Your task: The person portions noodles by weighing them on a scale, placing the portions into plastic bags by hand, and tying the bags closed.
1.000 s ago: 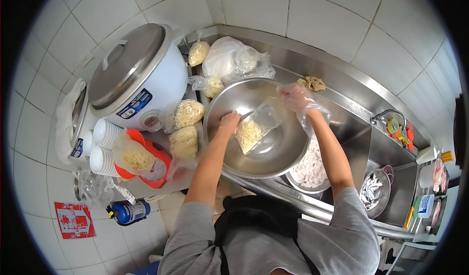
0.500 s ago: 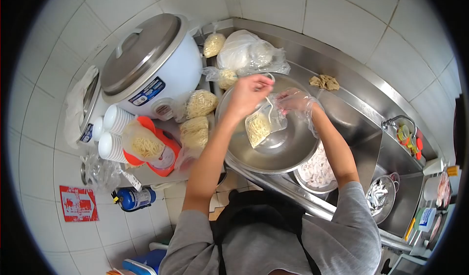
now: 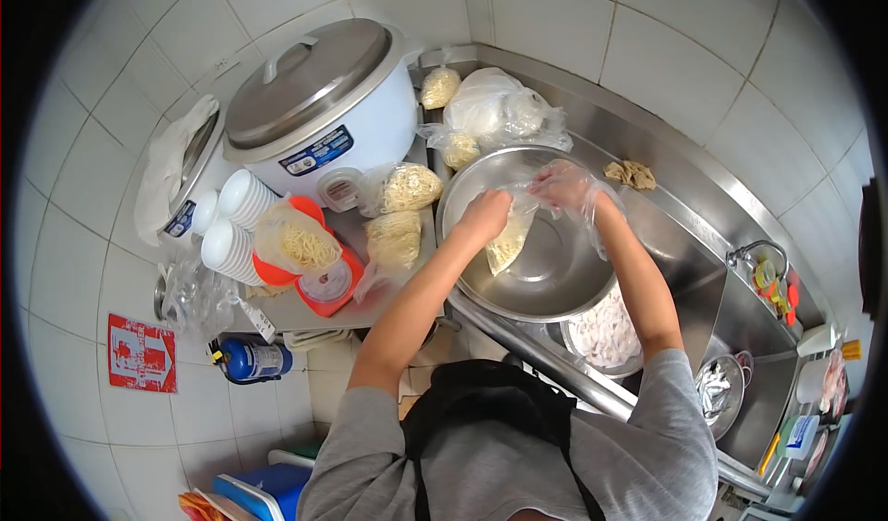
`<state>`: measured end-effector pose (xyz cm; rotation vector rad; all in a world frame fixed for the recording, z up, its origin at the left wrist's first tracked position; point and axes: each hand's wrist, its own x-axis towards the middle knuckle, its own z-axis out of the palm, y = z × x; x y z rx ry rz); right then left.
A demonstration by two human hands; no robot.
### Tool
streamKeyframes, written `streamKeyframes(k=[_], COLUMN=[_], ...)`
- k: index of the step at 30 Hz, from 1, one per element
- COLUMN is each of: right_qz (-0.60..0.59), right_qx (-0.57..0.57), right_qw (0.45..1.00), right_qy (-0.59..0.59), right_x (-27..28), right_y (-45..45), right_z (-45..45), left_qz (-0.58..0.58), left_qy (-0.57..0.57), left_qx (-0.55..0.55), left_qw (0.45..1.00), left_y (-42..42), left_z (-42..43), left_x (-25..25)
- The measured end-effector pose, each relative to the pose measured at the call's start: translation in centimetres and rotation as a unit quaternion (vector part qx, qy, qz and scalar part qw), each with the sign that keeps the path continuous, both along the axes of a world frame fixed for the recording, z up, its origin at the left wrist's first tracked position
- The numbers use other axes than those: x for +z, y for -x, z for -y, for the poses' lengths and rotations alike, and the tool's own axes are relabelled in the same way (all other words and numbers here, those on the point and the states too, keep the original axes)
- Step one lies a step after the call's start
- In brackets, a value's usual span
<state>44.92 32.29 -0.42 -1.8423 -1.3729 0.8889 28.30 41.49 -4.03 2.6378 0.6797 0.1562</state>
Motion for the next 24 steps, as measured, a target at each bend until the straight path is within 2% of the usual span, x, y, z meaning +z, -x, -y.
streamKeyframes(k=[2, 5, 8, 9, 11, 12, 14, 16, 19, 22, 24], right_qz=[0.139, 0.119, 0.138, 0.112, 0.125, 0.132, 0.138, 0.126, 0.067, -0.019, -0.07], right_qx=[0.035, -0.007, -0.066, -0.065, -0.051, -0.047, -0.052, -0.05, -0.035, 0.008, 0.047], right_qw=[0.985, 0.991, 0.988, 0.991, 0.989, 0.987, 0.984, 0.985, 0.987, 0.977, 0.966], right_qy=[-0.093, -0.065, -0.017, -0.033, -0.064, -0.081, -0.1, -0.111, -0.139, -0.214, -0.243], right_x=[-2.2, -2.0, 1.1, 1.9, 4.2, 5.6, 8.7, 12.7, 17.4, 19.5, 20.4], right_y=[-1.0, -0.2, 2.9, 3.7, 5.2, 5.9, 7.6, 9.7, 13.2, 16.5, 19.7], right_z=[-0.9, -1.3, -1.1, -1.1, -1.3, -1.4, -1.8, -2.3, -3.5, -6.3, -8.4], left_qz=[0.056, 0.109, 0.241, 0.223, 0.156, 0.113, 0.039, -0.013, 0.153, 0.332, 0.424], left_qy=[-0.012, -0.056, -0.163, -0.3, -0.445, -0.46, -0.407, -0.278, -0.224, -0.213, -0.167], left_qx=[-0.001, 0.055, 0.137, 0.155, 0.187, 0.205, 0.234, 0.25, 0.265, 0.285, 0.303], left_qw=[0.998, 0.991, 0.947, 0.915, 0.862, 0.857, 0.882, 0.927, 0.925, 0.874, 0.837], left_y=[1.9, 7.2, 15.4, 18.4, 22.8, 24.4, 26.9, 28.5, 30.4, 32.7, 34.7], left_z=[0.3, 0.8, 1.3, 1.5, 1.7, 1.3, 0.2, -2.2, -6.2, -8.8, -9.5], left_x=[3.4, 9.1, 13.6, 14.4, 14.3, 13.2, 11.2, 10.1, 9.1, 11.5, 13.6])
